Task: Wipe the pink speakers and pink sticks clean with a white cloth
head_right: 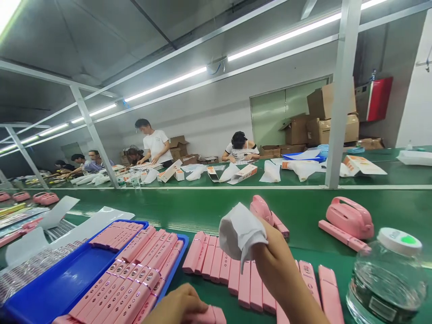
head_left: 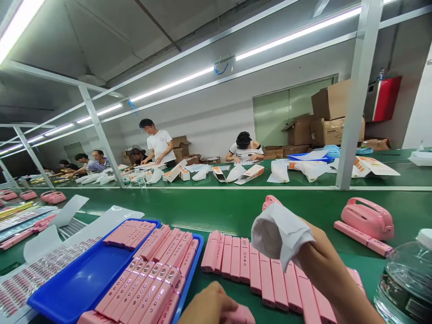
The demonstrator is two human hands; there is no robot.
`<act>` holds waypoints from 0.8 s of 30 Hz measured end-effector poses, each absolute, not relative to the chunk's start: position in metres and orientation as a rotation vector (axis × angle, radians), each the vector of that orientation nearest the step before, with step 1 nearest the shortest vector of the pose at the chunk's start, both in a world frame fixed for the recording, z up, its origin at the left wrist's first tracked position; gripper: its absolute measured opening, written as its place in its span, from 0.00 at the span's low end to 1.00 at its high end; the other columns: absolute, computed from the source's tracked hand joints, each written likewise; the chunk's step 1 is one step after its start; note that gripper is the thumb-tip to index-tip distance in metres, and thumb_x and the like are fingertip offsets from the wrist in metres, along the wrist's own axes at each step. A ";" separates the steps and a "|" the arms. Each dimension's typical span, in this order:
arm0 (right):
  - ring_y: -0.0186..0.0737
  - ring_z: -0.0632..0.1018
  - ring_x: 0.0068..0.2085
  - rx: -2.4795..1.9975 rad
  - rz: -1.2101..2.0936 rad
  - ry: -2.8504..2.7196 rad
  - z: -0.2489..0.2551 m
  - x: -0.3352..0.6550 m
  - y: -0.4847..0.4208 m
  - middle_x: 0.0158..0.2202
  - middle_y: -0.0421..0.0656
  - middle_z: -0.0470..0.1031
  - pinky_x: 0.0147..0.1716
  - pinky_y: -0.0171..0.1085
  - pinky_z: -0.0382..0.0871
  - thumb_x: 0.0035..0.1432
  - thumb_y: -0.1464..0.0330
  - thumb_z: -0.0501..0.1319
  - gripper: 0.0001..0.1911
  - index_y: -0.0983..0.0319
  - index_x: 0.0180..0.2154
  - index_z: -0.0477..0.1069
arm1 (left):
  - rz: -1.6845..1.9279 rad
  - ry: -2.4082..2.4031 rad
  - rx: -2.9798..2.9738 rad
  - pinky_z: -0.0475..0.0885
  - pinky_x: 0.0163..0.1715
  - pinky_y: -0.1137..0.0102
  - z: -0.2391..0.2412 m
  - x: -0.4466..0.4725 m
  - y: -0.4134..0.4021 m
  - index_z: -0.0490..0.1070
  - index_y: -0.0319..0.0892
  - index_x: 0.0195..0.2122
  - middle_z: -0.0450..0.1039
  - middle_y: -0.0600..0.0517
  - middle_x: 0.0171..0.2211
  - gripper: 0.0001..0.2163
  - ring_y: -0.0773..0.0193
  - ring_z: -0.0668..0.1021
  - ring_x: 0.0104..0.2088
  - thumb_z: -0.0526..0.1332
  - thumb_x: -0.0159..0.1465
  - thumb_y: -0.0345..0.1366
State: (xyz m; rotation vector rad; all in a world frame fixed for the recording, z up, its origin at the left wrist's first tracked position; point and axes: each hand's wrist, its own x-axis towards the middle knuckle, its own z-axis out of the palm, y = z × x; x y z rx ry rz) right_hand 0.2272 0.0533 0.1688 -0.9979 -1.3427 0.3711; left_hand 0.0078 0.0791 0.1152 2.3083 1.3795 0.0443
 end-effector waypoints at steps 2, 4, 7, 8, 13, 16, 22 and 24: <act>0.36 0.65 0.25 -0.995 0.378 -1.353 0.169 0.229 0.051 0.21 0.39 0.61 0.22 0.32 0.62 0.56 0.62 0.51 0.13 0.61 0.23 0.61 | 0.293 1.335 2.392 0.71 0.40 0.70 0.130 0.005 0.078 0.77 0.42 0.41 0.75 0.47 0.39 0.17 0.60 0.78 0.39 0.52 0.56 0.25; 0.36 0.66 0.24 -0.990 0.388 -1.367 0.167 0.233 0.050 0.21 0.39 0.61 0.22 0.32 0.62 0.57 0.62 0.51 0.13 0.61 0.23 0.61 | 0.548 1.376 2.490 0.72 0.43 0.71 0.137 0.013 0.082 0.75 0.40 0.44 0.75 0.46 0.41 0.17 0.61 0.77 0.43 0.49 0.60 0.26; 0.37 0.67 0.26 -0.991 0.419 -1.401 0.163 0.239 0.050 0.24 0.40 0.65 0.24 0.33 0.64 0.59 0.61 0.50 0.14 0.61 0.26 0.64 | 0.730 1.509 2.596 0.68 0.53 0.69 0.120 0.037 0.100 0.69 0.36 0.53 0.71 0.43 0.52 0.20 0.59 0.72 0.54 0.45 0.65 0.27; 0.37 0.67 0.26 -0.991 0.425 -1.410 0.161 0.241 0.051 0.24 0.40 0.66 0.24 0.32 0.64 0.59 0.61 0.50 0.14 0.61 0.26 0.64 | 0.758 1.552 2.615 0.66 0.56 0.66 0.109 0.045 0.108 0.66 0.34 0.56 0.69 0.41 0.55 0.21 0.56 0.69 0.57 0.45 0.64 0.25; 0.38 0.68 0.29 -0.995 0.411 -1.446 0.161 0.242 0.048 0.28 0.43 0.69 0.27 0.33 0.66 0.62 0.58 0.49 0.17 0.62 0.30 0.68 | 0.886 1.773 2.688 0.64 0.57 0.58 0.046 0.065 0.150 0.64 0.36 0.57 0.65 0.40 0.58 0.29 0.52 0.64 0.60 0.42 0.57 0.12; 0.38 0.67 0.29 -0.998 0.405 -1.408 0.164 0.237 0.043 0.32 0.44 0.71 0.27 0.33 0.66 0.61 0.57 0.49 0.18 0.62 0.32 0.70 | 0.964 1.859 2.713 0.61 0.58 0.49 0.022 0.064 0.161 0.66 0.36 0.56 0.63 0.39 0.58 0.27 0.48 0.63 0.60 0.45 0.58 0.14; 0.40 0.67 0.30 -0.932 0.621 -1.276 0.163 0.232 0.045 0.29 0.44 0.70 0.30 0.35 0.67 0.56 0.52 0.57 0.19 0.60 0.25 0.68 | 0.987 1.953 2.670 0.61 0.56 0.44 0.010 0.061 0.161 0.69 0.36 0.53 0.68 0.37 0.55 0.25 0.45 0.67 0.57 0.47 0.58 0.16; 0.44 0.71 0.35 -0.916 0.769 -1.120 0.162 0.230 0.048 0.33 0.46 0.72 0.30 0.36 0.70 0.54 0.50 0.59 0.19 0.60 0.28 0.69 | 0.972 1.960 2.624 0.60 0.56 0.43 0.009 0.061 0.160 0.69 0.37 0.54 0.68 0.37 0.54 0.25 0.44 0.67 0.57 0.47 0.58 0.17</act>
